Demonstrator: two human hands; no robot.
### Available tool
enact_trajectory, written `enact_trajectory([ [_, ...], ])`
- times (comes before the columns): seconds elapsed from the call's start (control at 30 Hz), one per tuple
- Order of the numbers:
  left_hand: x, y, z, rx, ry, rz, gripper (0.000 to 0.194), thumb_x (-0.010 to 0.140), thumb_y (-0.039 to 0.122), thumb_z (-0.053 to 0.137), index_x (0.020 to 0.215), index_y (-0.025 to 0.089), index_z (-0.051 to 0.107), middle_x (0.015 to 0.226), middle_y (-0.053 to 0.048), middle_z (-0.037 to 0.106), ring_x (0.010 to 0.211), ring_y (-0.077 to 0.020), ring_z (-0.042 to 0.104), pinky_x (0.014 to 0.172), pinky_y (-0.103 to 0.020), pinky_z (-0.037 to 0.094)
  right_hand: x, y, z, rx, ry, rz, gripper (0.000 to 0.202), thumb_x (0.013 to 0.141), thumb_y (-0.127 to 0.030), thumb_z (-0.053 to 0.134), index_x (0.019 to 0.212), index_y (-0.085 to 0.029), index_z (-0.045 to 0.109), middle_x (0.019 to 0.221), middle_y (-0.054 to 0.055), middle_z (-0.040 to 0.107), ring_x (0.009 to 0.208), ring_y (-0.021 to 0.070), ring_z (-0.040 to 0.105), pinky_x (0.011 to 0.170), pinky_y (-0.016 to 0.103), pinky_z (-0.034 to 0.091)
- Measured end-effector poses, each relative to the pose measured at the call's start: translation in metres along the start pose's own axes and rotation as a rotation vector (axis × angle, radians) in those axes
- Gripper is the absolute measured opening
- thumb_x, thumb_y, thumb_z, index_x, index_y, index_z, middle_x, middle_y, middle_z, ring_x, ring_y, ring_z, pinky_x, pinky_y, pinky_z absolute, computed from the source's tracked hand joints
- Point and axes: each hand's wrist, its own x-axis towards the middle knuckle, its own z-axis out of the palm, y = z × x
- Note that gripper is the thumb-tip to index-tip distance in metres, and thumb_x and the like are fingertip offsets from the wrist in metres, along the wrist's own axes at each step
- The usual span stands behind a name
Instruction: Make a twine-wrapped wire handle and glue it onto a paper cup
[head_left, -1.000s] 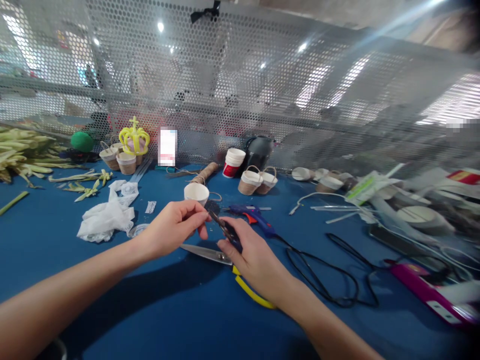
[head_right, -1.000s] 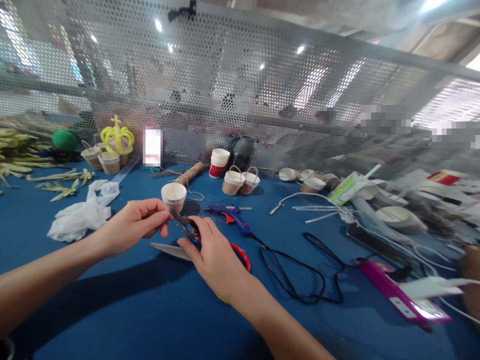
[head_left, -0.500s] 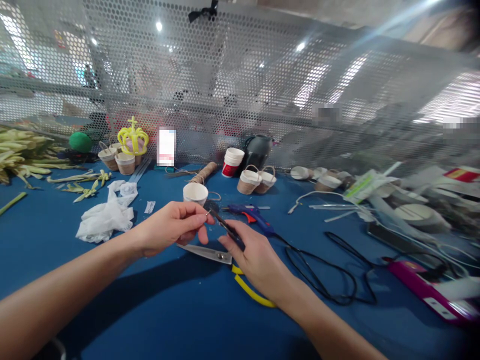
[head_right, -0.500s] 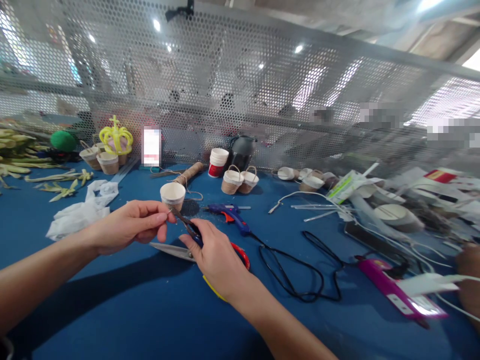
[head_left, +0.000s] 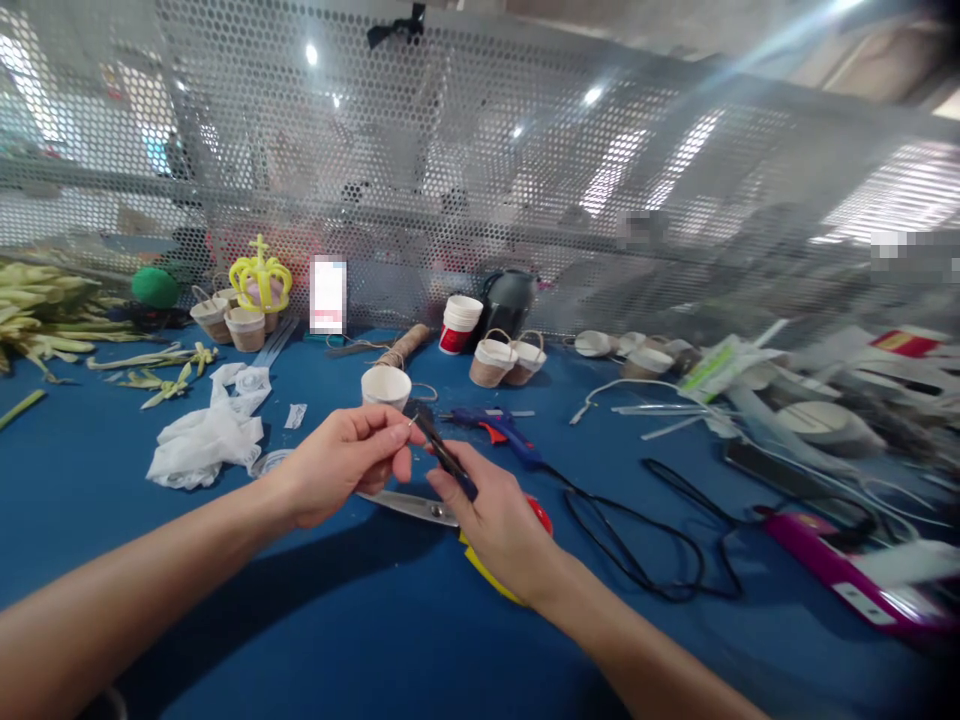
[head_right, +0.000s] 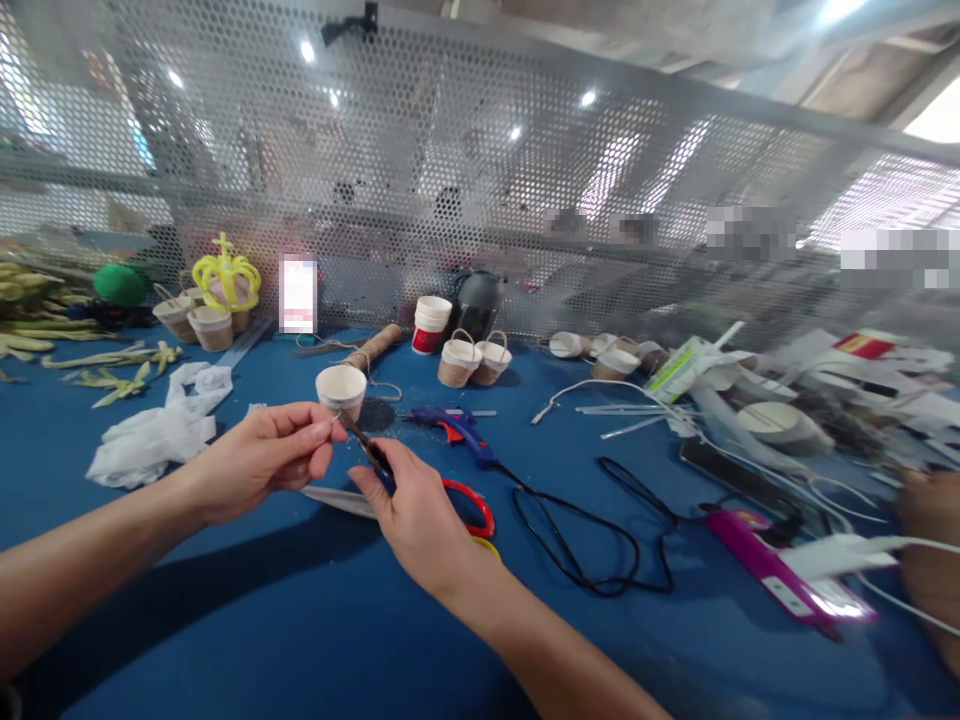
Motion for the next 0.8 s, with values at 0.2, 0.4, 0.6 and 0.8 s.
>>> enact_trajectory([
  [0.2,0.003,-0.002,-0.006,0.272,0.015,0.074,0.021,0.079,0.033,0.046,0.076,0.013,0.051,0.055,0.003,0.052,0.04,-0.0026,0.03,0.039,-0.016,0.022,0.001,0.005,0.001,-0.066,-0.036,-0.001,0.03,0.084,-0.036,0.043,0.106,-0.017,0.049,0.102,0.009,0.06,0.093,0.0206,0.056,0.078,0.035,0.045],
  [0.4,0.003,0.0,-0.007,0.569,0.034,0.15,0.021,0.08,0.03,0.043,0.079,0.013,0.055,0.06,0.001,0.056,0.044,-0.0049,0.036,0.042,-0.017,0.028,0.001,0.006,-0.001,-0.088,-0.059,0.029,0.029,0.085,-0.036,0.041,0.103,-0.016,0.051,0.1,0.01,0.06,0.093,0.0214,0.056,0.078,0.036,0.045],
  [0.6,-0.001,-0.002,-0.004,0.863,0.133,0.283,0.021,0.083,0.027,0.039,0.081,0.015,0.057,0.061,0.001,0.06,0.053,-0.0086,0.048,0.051,-0.019,0.034,0.001,0.005,0.001,-0.093,-0.062,0.062,0.03,0.085,-0.036,0.041,0.104,-0.014,0.05,0.103,0.012,0.059,0.095,0.0228,0.055,0.08,0.038,0.044],
  [0.8,-0.002,-0.009,0.0,0.911,0.207,0.291,0.023,0.084,0.025,0.034,0.077,0.014,0.053,0.056,0.001,0.058,0.044,-0.0065,0.042,0.045,-0.017,0.031,-0.002,0.006,0.01,-0.064,-0.065,0.072,0.027,0.085,-0.033,0.04,0.103,-0.015,0.05,0.1,0.011,0.059,0.092,0.0219,0.055,0.078,0.036,0.044],
])
